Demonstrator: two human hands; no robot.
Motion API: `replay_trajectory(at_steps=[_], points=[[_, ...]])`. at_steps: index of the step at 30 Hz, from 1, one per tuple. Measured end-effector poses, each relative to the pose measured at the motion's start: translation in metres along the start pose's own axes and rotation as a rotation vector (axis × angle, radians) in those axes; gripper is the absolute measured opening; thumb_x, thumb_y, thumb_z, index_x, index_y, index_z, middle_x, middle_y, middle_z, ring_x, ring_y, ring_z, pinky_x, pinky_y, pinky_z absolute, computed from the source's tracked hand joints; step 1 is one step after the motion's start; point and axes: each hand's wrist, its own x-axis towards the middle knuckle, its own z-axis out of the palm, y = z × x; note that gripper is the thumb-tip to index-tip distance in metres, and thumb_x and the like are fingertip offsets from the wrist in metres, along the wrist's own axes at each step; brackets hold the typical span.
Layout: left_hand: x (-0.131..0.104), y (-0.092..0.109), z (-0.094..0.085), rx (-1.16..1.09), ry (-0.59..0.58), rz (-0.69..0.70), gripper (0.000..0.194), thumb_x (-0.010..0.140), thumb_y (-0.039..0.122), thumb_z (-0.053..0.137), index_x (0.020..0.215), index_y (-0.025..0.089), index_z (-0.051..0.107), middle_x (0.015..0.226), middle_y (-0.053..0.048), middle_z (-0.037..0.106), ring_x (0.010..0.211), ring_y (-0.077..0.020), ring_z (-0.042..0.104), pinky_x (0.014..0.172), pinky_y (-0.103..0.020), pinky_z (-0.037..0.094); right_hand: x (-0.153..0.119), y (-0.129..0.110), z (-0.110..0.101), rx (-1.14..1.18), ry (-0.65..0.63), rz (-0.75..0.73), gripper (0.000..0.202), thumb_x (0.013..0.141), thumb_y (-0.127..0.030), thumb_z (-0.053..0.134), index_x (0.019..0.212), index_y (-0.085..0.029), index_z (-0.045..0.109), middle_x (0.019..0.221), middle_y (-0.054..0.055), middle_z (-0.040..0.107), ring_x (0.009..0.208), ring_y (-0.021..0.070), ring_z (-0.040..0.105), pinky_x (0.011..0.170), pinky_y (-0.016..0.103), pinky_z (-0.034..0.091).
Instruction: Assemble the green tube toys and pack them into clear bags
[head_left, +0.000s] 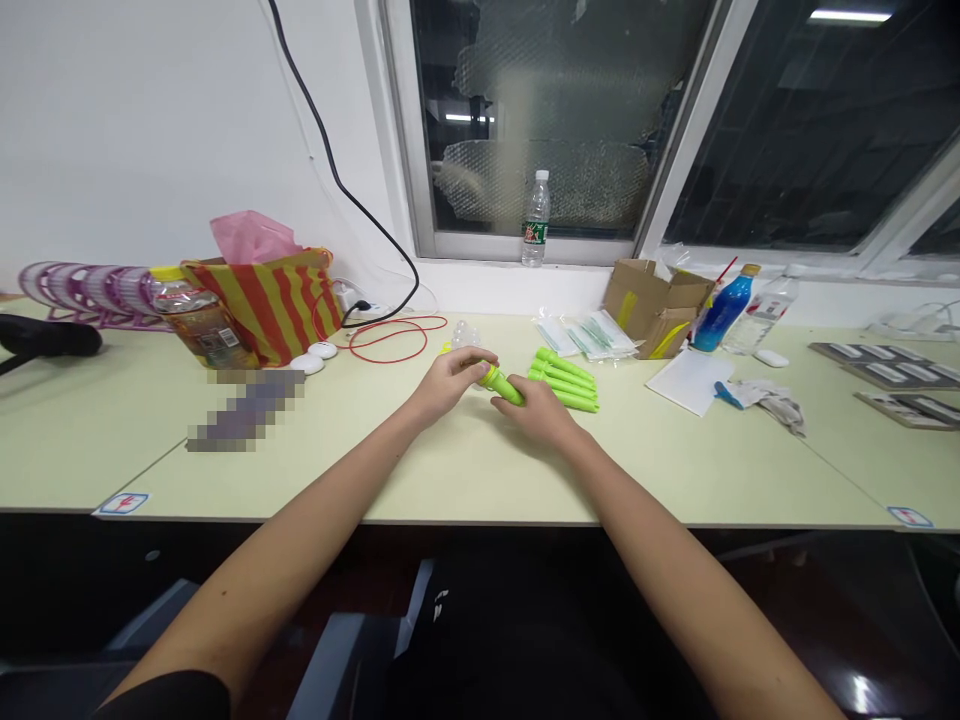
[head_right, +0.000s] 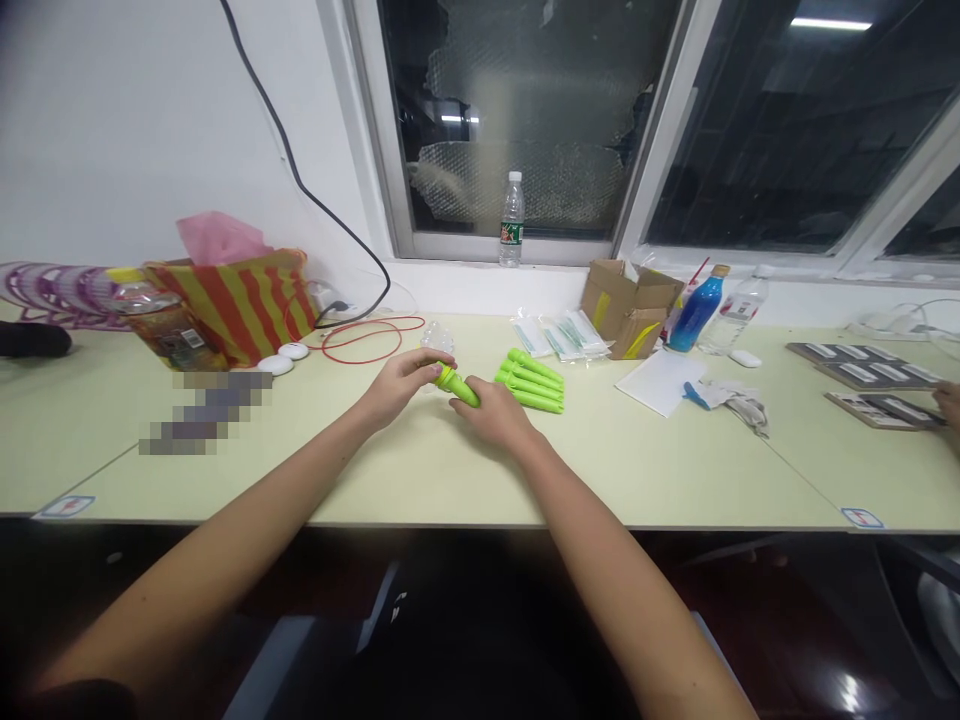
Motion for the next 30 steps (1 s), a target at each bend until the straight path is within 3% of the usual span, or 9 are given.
replay_trajectory(at_steps=[4,9,15,20,24,30], points=[[0.000,0.000,0.002,0.159,0.084,-0.054,0.028,0.081,0.039,0.066,0.095,0.015,0.070,0.085,-0.005,0.066,0.072,-0.0131,0.058,0.068,-0.027,0.046,-0.001,-0.002,-0.002,-0.131,0.054,-0.050,0.034,0.089,-0.051,0.052,0.073,-0.021,0.047,0.060,-0.002,0.048,0.057,0.0137,0.039,0.057,0.027,0.023],[-0.001,-0.001,0.003,-0.013,0.038,-0.131,0.029,0.082,0.040,0.064,0.097,0.015,0.064,0.072,-0.002,0.059,0.062,-0.0128,0.056,0.049,-0.024,0.039,0.001,-0.002,-0.003,-0.142,0.084,-0.082,0.031,0.091,-0.047,0.051,0.074,-0.021,0.046,0.063,-0.001,0.051,0.059,0.0141,0.040,0.058,0.026,0.024],[-0.004,0.000,0.001,-0.066,-0.080,-0.103,0.032,0.079,0.039,0.070,0.101,0.016,0.062,0.068,0.001,0.053,0.055,-0.0078,0.047,0.051,-0.022,0.038,-0.002,0.003,-0.004,-0.113,0.050,-0.097,0.034,0.091,-0.050,0.051,0.073,-0.021,0.048,0.060,-0.002,0.050,0.056,0.0137,0.040,0.058,0.026,0.026],[-0.006,-0.002,-0.001,-0.073,-0.154,-0.157,0.031,0.075,0.032,0.074,0.099,0.018,0.061,0.073,0.001,0.055,0.056,-0.0075,0.049,0.051,-0.022,0.039,-0.002,0.007,-0.005,-0.238,0.062,-0.140,0.021,0.088,-0.038,0.057,0.078,-0.021,0.054,0.071,0.001,0.059,0.064,0.0157,0.048,0.060,0.027,0.026],[-0.005,-0.002,0.004,-0.130,-0.056,-0.152,0.020,0.079,0.029,0.064,0.095,0.016,0.063,0.073,0.001,0.056,0.053,-0.0082,0.053,0.056,-0.026,0.044,0.000,0.004,-0.003,-0.337,0.077,-0.099,0.012,0.090,-0.033,0.055,0.089,-0.022,0.060,0.077,0.002,0.064,0.069,0.0173,0.052,0.060,0.027,0.024],[-0.004,-0.005,0.015,-0.003,0.062,-0.111,0.019,0.075,0.025,0.066,0.092,0.015,0.064,0.070,0.002,0.055,0.053,-0.0089,0.054,0.055,-0.024,0.043,-0.003,0.002,-0.003,-0.371,0.111,-0.090,0.024,0.092,-0.042,0.053,0.101,-0.023,0.064,0.085,0.004,0.066,0.078,0.0196,0.057,0.063,0.028,0.027]])
